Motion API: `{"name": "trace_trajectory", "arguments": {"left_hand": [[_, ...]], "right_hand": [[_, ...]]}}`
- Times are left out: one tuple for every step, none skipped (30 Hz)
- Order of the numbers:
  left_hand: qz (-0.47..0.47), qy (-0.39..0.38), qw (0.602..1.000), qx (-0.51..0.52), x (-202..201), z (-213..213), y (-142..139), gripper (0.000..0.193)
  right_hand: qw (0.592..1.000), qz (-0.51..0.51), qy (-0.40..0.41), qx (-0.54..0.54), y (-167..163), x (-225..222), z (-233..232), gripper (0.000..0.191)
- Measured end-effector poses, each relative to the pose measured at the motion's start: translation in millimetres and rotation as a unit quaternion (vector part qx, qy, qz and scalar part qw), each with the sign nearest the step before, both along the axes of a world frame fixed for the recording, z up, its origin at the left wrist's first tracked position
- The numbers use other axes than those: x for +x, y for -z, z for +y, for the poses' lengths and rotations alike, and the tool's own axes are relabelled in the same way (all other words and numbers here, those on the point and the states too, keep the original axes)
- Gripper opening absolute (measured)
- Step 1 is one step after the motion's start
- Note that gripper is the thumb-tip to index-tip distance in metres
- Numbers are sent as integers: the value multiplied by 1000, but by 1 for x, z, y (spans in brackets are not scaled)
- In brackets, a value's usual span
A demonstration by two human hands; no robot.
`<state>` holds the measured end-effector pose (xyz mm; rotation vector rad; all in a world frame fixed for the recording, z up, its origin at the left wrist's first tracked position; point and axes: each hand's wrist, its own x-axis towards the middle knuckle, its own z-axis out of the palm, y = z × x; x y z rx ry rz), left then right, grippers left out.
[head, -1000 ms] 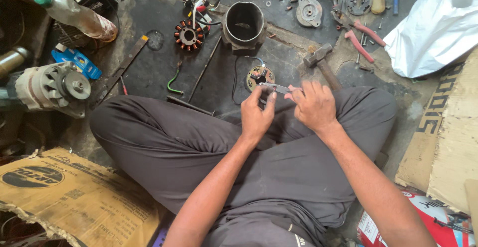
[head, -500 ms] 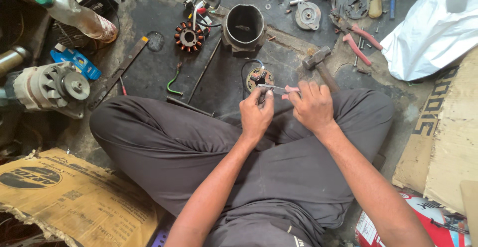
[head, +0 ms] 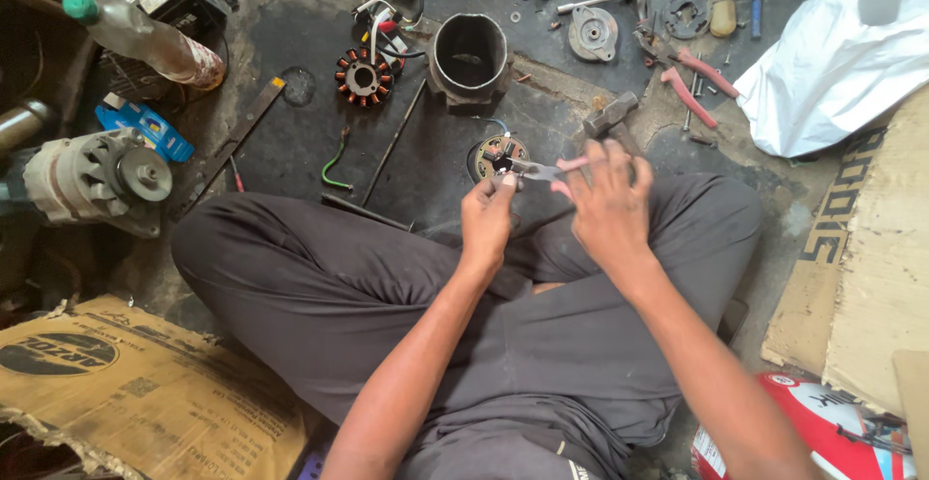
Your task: The person sits on the workshop floor rewinding copper wire around a small motor armature held in their lap. They feed and press the wire into place by hand and use pliers to grip and trim the wire ends while turning the armature.
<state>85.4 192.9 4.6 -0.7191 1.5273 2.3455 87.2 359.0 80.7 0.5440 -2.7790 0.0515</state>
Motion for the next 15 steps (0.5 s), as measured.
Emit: {"name": "trace_trajectory", "arguments": {"left_hand": [[14,11,1000,-21,-1,0,0,24],[26,20,998,-45,-2,-2,-2,23],[37,29,997,-68,-2,-3,-5,22],[69,27,989,-132,0,-4,-9,22],[101,27,975,-194,2,-4,-14,21],[134,27,957,-254,2,-4,-19,21],[131,39,951,-276,2,-5,-24,21],[129,50,945,-297,2,-6,-29,21],[128,62,938,-318,1,-6,-33,21],[135,64,931,-333,0,-8,-36,21],[140,66,925,-347,0,-9,-39,21],[149,67,918,-361,-1,-9,-40,21],[148,60,921,-355,-2,-10,-41,21],[146,53,924,-350,-3,-10,-42,21],[142,47,926,-346,-2,-11,-42,20]], "right_hand": [[999,-41,17,-21,-6,7,2,27],[995,-83,32,-43,-11,14,4,28],[989,-127,41,-60,-14,20,7,35],[981,-172,53,-77,-18,27,15,42],[970,-216,67,-93,-19,32,22,49],[946,-269,69,-166,-19,33,30,43],[915,-317,70,-239,-16,33,37,38],[876,-363,70,-310,-12,32,41,32],[799,-442,89,-398,-4,30,41,33],[704,-513,106,-479,4,26,39,33],[594,-574,122,-551,9,25,38,33],[564,-592,149,-557,13,26,36,33],[534,-607,174,-563,18,25,29,33],[502,-622,197,-567,21,24,24,32],[498,-620,195,-574,21,23,21,34]]}}
